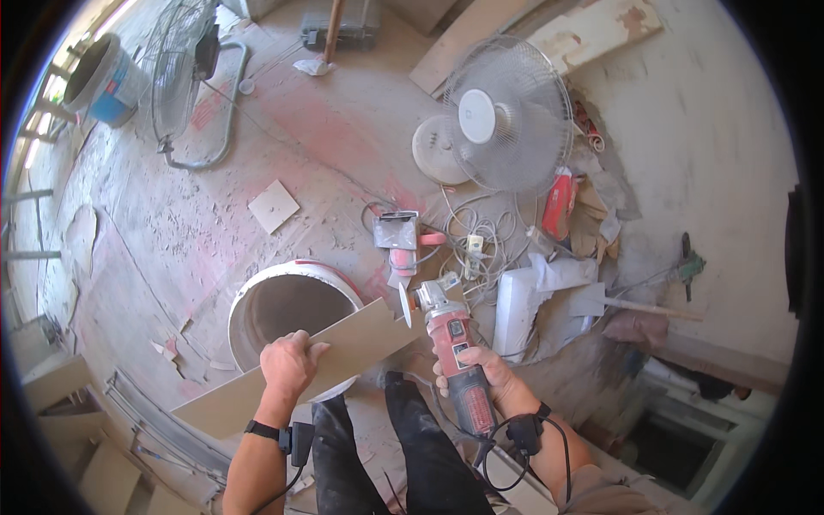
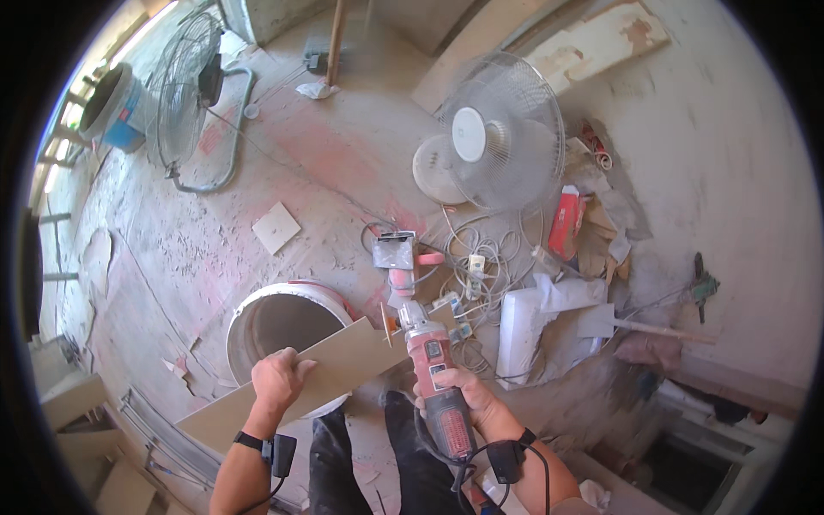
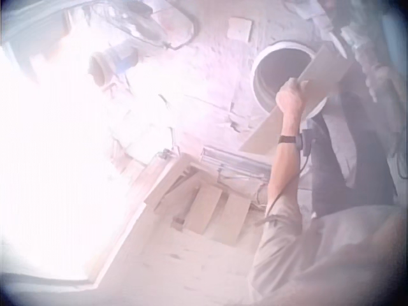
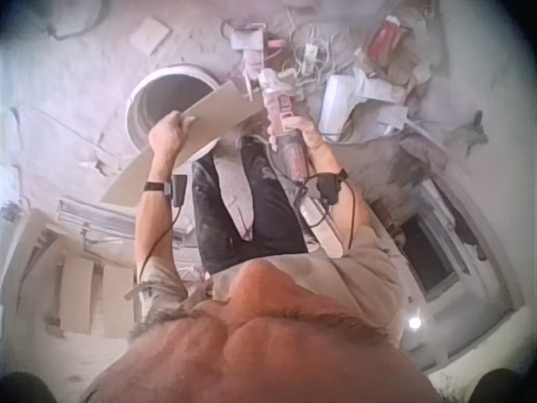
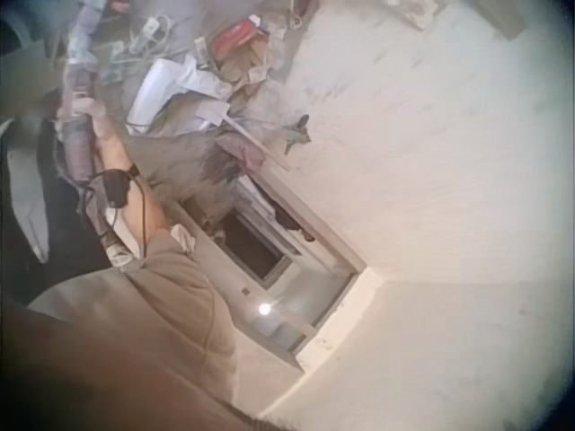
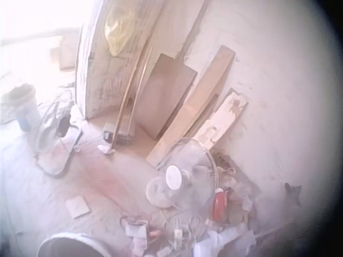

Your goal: Using an angle grinder to cut or trim a wall tile and then placing it on a wall during renovation.

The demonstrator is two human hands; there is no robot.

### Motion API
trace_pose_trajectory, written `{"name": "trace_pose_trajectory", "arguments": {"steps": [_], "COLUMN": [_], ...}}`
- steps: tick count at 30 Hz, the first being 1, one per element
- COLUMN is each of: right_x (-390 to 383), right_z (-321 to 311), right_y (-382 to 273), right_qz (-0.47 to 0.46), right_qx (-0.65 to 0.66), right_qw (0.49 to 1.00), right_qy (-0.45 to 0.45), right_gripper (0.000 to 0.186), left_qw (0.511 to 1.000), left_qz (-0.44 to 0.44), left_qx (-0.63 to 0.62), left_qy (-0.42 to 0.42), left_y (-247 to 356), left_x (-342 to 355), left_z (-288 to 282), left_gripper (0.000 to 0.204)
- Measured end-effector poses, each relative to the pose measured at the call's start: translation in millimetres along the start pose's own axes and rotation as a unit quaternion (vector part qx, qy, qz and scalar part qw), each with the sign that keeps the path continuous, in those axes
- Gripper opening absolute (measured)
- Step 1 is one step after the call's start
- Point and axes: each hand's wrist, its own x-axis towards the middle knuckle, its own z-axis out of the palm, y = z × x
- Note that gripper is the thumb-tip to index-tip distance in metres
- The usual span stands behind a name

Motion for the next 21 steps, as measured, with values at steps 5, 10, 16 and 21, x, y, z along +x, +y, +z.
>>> {"name": "trace_pose_trajectory", "arguments": {"steps": [5,10,16,21], "right_x": [4.6,11.3,12.0,15.4], "right_z": [-8.8,-7.9,-14.5,-23.0], "right_y": [-17.8,-25.6,-22.7,-20.2], "right_qz": [0.042,0.088,0.115,0.108], "right_qx": [0.004,-0.012,0.007,0.006], "right_qw": [0.999,0.995,0.992,0.993], "right_qy": [-0.034,-0.033,-0.057,-0.051], "right_gripper": [0.044,0.044,0.041,0.042], "left_qw": [1.000,0.999,0.998,0.998], "left_qz": [0.006,0.012,0.019,0.021], "left_qx": [0.002,0.020,0.005,0.008], "left_qy": [0.022,0.037,0.055,0.053], "left_y": [4.6,4.7,6.2,8.6], "left_x": [-8.0,-11.9,-11.9,-12.4], "left_z": [-3.2,-0.9,-1.3,-0.1], "left_gripper": [0.036,0.036,0.036,0.035]}}
